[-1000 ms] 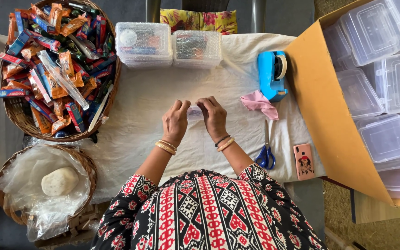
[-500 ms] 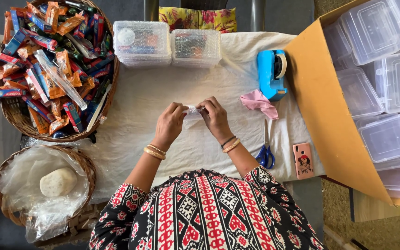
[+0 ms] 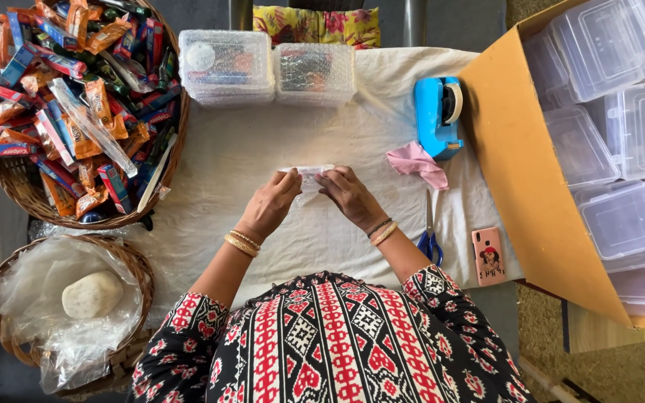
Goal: Packing various small items into bubble wrap and plastic bags for shipping.
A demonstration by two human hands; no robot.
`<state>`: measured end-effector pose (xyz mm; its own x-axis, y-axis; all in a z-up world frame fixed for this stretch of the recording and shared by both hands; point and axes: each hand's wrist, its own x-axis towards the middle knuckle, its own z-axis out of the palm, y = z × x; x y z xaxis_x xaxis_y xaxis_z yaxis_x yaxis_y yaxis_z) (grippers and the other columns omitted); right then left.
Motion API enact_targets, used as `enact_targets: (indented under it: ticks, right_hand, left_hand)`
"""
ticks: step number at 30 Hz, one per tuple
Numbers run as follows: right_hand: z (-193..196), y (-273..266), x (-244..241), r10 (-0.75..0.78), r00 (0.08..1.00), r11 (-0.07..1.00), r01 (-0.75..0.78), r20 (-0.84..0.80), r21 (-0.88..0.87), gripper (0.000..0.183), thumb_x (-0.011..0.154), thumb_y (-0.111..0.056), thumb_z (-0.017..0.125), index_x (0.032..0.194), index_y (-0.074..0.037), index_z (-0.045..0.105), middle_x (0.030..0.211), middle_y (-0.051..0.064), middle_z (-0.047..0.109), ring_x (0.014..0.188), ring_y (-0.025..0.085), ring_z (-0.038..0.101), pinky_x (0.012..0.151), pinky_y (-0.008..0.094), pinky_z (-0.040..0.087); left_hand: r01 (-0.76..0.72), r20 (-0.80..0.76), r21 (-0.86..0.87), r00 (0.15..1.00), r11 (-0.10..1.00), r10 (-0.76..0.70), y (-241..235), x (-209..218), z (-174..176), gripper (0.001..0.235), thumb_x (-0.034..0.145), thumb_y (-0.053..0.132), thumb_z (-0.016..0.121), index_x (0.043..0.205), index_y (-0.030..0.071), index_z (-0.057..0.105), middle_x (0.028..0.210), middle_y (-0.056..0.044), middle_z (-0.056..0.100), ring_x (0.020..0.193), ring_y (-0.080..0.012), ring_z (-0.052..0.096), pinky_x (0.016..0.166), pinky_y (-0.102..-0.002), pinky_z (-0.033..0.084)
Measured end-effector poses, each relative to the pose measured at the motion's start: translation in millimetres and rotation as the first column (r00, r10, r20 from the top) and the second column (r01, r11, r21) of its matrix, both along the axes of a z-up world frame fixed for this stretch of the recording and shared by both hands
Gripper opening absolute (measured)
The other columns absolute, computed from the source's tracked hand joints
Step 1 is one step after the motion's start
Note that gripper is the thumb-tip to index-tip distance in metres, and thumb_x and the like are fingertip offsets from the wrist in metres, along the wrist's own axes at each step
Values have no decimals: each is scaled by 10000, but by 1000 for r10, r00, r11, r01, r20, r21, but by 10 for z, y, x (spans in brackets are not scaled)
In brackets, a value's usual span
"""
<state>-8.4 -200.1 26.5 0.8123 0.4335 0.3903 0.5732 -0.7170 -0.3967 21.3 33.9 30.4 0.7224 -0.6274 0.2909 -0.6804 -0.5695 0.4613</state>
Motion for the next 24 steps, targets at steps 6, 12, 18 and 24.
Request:
enact_targets:
  ticks: [6, 12, 18, 24]
  right_hand:
    - [-71, 56, -22, -64, 995, 994, 70, 78, -84, 342, 904, -111, 761, 1231, -26, 708, 1112, 24, 631, 1120, 229, 561, 987, 350, 521]
    - [-121, 119, -113, -122, 992, 987, 123, 18, -99, 331, 891, -46, 674, 1219, -4, 693, 1129, 60, 634, 1128, 277, 560, 1000, 367, 508]
    - [-66, 145, -157, -145, 989, 986, 143, -19, -82, 443, 885, -3, 613, 1327, -10, 649, 1240, 96, 643, 1179, 277, 552, 1053, 369, 493]
    - [52, 138, -168, -124, 992, 988, 125, 11, -86, 530, 847, 50, 592, 1374, -8, 614, 1287, 130, 654, 1191, 275, 558, 1060, 363, 487]
  left_hand:
    - [49, 212, 245, 972, 968, -103, -1, 50, -42, 333, 875, 52, 620, 1191, -51, 652, 1270, -109, 622, 1216, -283, 539, 927, -325, 567]
    - [50, 334, 362, 925, 931, -179, 10, -18, -164, 402, 888, 75, 600, 1264, -68, 605, 1231, -148, 611, 1299, -290, 514, 1066, -369, 501]
    - [5, 351, 343, 927, 939, -133, 73, -65, -279, 466, 909, 83, 582, 1349, -70, 567, 1295, -166, 602, 1322, -303, 499, 1076, -394, 493]
    - [-20, 240, 244, 970, 969, -41, 81, -124, -374, 528, 903, 56, 560, 1425, -21, 532, 1420, -134, 557, 1384, -300, 456, 1138, -447, 424]
